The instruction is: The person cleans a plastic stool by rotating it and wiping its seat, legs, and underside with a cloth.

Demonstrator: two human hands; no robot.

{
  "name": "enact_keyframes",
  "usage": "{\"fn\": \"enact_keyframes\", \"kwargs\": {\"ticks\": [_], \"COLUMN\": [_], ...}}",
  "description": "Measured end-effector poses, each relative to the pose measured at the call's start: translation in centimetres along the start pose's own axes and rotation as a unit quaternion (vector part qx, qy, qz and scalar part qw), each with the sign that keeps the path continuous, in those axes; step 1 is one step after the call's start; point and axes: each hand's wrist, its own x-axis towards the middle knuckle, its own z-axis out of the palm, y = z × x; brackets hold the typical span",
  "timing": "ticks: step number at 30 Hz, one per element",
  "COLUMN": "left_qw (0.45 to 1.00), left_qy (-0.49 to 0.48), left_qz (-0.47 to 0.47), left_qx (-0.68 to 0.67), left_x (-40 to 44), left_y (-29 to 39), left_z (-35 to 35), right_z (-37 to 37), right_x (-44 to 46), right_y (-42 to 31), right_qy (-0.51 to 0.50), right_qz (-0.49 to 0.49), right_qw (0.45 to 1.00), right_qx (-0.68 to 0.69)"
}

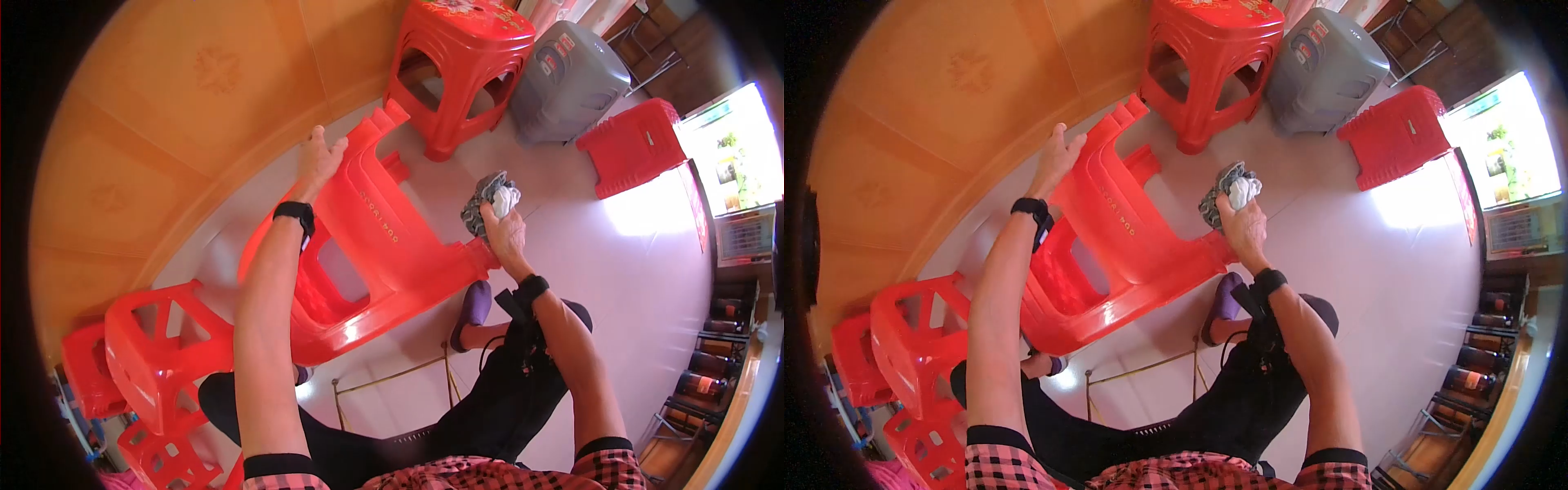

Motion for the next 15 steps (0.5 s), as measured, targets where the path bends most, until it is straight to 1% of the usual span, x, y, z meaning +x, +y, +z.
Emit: {"fn": "enact_keyframes", "kwargs": {"ticks": [1, 2, 4, 5, 7, 8, 10, 15], "left_qw": [1.000, 1.000, 0.980, 0.979, 0.963, 0.961, 0.914, 0.914], "left_qy": [-0.005, -0.007, -0.177, -0.183, -0.221, -0.226, -0.292, -0.291], "left_qz": [0.003, 0.002, -0.081, -0.081, -0.157, -0.158, -0.275, -0.268], "left_qx": [0.000, -0.004, -0.034, -0.037, -0.010, -0.011, -0.065, -0.095], "left_x": [1.3, 2.3, 3.5, 3.6, 2.8, 2.5, 1.5, -0.8], "left_y": [-1.1, -2.4, -3.1, -3.7, -4.9, -5.3, -6.1, -9.6], "left_z": [0.8, 1.5, 1.9, 2.0, 1.7, 1.1, -0.9, -2.3], "right_z": [0.0, 0.0, -0.3, -0.5, -0.6, -0.6, -0.4, 0.0], "right_x": [-0.1, -0.1, -0.2, -0.2, -0.4, -0.4, -0.1, 0.5], "right_y": [0.1, 0.1, 0.0, -0.2, -0.4, -0.2, 0.0, 0.8], "right_qy": [0.005, 0.006, -0.019, -0.018, -0.026, -0.028, -0.038, -0.052], "right_qz": [-0.024, -0.023, -0.039, -0.034, -0.021, -0.016, -0.012, -0.001], "right_qw": [1.000, 1.000, 0.998, 0.999, 0.999, 0.999, 0.998, 0.998], "right_qx": [0.015, 0.010, 0.037, 0.033, 0.036, 0.033, 0.046, 0.028]}}
